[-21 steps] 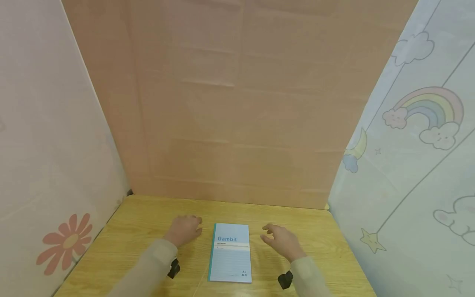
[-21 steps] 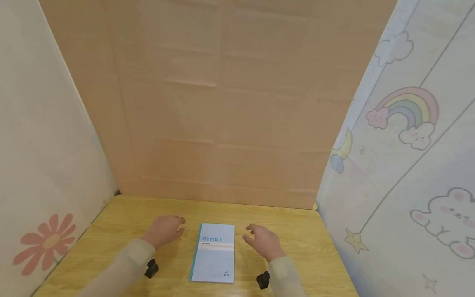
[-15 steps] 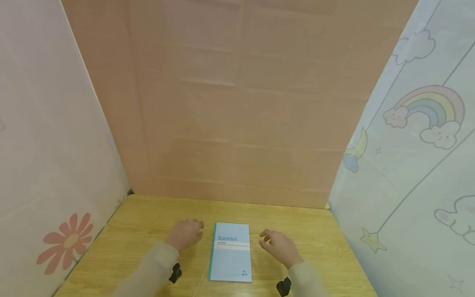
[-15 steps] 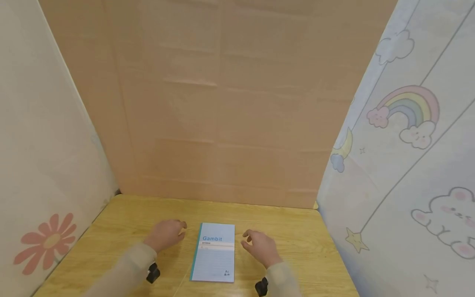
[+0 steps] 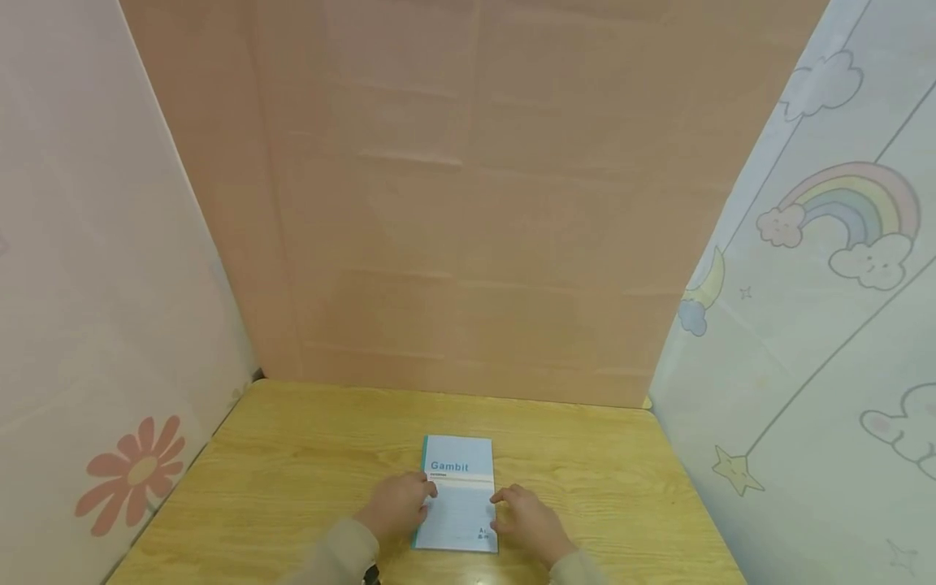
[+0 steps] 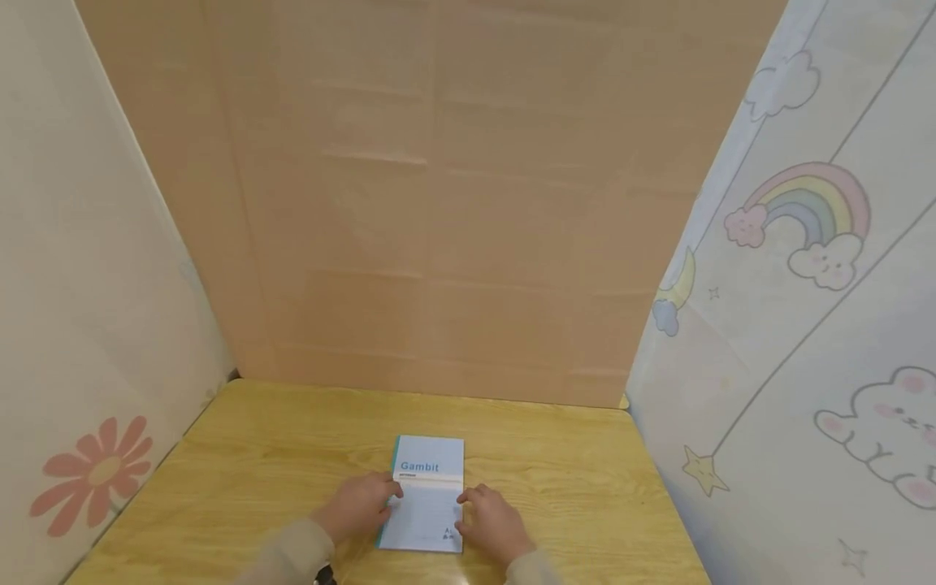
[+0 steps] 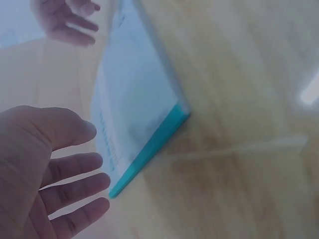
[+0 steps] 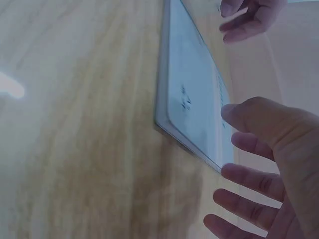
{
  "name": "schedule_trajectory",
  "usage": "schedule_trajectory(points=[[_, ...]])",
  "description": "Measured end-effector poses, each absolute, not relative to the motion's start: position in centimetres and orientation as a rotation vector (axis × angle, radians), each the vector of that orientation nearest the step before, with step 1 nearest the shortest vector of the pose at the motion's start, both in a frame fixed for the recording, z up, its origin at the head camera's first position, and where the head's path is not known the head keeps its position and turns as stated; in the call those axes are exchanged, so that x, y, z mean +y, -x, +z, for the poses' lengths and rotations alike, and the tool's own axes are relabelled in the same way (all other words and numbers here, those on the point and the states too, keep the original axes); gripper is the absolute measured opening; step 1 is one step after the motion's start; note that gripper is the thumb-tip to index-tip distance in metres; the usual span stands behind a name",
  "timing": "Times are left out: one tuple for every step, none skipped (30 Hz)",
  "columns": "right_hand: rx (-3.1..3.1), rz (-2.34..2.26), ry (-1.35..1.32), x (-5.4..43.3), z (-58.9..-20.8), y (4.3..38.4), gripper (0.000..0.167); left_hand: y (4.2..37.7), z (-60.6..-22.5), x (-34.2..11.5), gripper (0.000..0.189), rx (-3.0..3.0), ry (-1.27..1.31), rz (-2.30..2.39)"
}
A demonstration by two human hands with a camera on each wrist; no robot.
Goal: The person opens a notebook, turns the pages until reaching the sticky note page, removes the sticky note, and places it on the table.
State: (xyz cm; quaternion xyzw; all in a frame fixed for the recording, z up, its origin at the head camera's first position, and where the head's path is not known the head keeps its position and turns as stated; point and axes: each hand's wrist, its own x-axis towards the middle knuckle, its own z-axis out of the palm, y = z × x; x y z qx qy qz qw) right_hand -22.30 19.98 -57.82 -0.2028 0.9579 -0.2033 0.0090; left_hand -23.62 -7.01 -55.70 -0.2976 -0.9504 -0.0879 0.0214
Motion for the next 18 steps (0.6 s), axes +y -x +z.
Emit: schedule_trajectory(points=[[3.003,-0.626,0.645,19.9,-58.0,22.1,0.036,23.4,-55.8,-6.8,0.015,-2.94,0.93,-0.279],[3.007,-0.624,0.643,19.8,-58.2,21.9,0.038,23.1,-55.9,-6.5,0.016,-2.934,0.934,-0.287],[3.007,-0.615,0.637,19.7,-58.4,21.7,0.041,22.9,-56.1,-6.4,0.017,-2.931,0.937,-0.29],[3.004,-0.605,0.633,19.6,-58.5,21.6,0.043,22.7,-56.2,-6.2,0.019,-2.929,0.935,-0.294],[2.997,-0.599,0.628,19.5,-58.7,21.5,0.046,22.6,-56.5,-6.1,0.021,-2.939,0.928,-0.298],[2.993,-0.583,0.622,19.5,-58.8,21.4,0.049,22.5,-56.7,-6.0,0.023,-2.947,0.922,-0.293],[2.986,-0.57,0.614,19.5,-58.9,21.3,0.051,22.5,-56.8,-5.9,0.024,-2.955,0.916,-0.281],[2.98,-0.561,0.609,19.4,-59.0,21.2,0.053,22.4,-57.0,-5.8,0.026,-2.963,0.913,-0.261],[2.98,-0.545,0.612,19.4,-59.1,21.2,0.055,22.4,-57.1,-5.7,0.027,-2.969,0.911,-0.237],[2.98,-0.533,0.613,19.4,-59.2,21.1,0.056,22.4,-57.2,-5.6,0.029,-2.981,0.906,-0.22],[2.983,-0.517,0.614,19.3,-59.2,21.1,0.057,22.3,-57.3,-5.5,0.031,-2.989,0.903,-0.2],[2.988,-0.5,0.616,19.3,-59.3,21.1,0.057,22.3,-57.4,-5.5,0.034,-2.995,0.9,-0.18],[2.992,-0.49,0.615,19.3,-59.4,21.1,0.058,22.3,-57.4,-5.4,0.037,-3.004,0.897,-0.171],[2.996,-0.478,0.617,19.3,-59.5,21.1,0.058,22.2,-57.4,-5.3,0.04,-3.009,0.896,-0.162],[3.0,-0.464,0.62,19.3,-59.6,21.1,0.058,22.2,-57.5,-5.2,0.043,-3.015,0.897,-0.157],[3.002,-0.456,0.62,19.3,-59.6,21.1,0.059,22.1,-57.5,-5.2,0.047,-3.021,0.899,-0.156],[3.005,-0.449,0.625,19.3,-59.6,21.1,0.059,22.0,-57.6,-5.2,0.049,-3.021,0.9,-0.15],[3.007,-0.445,0.629,19.3,-59.6,21.1,0.059,22.0,-57.7,-5.1,0.051,-3.021,0.902,-0.144]])
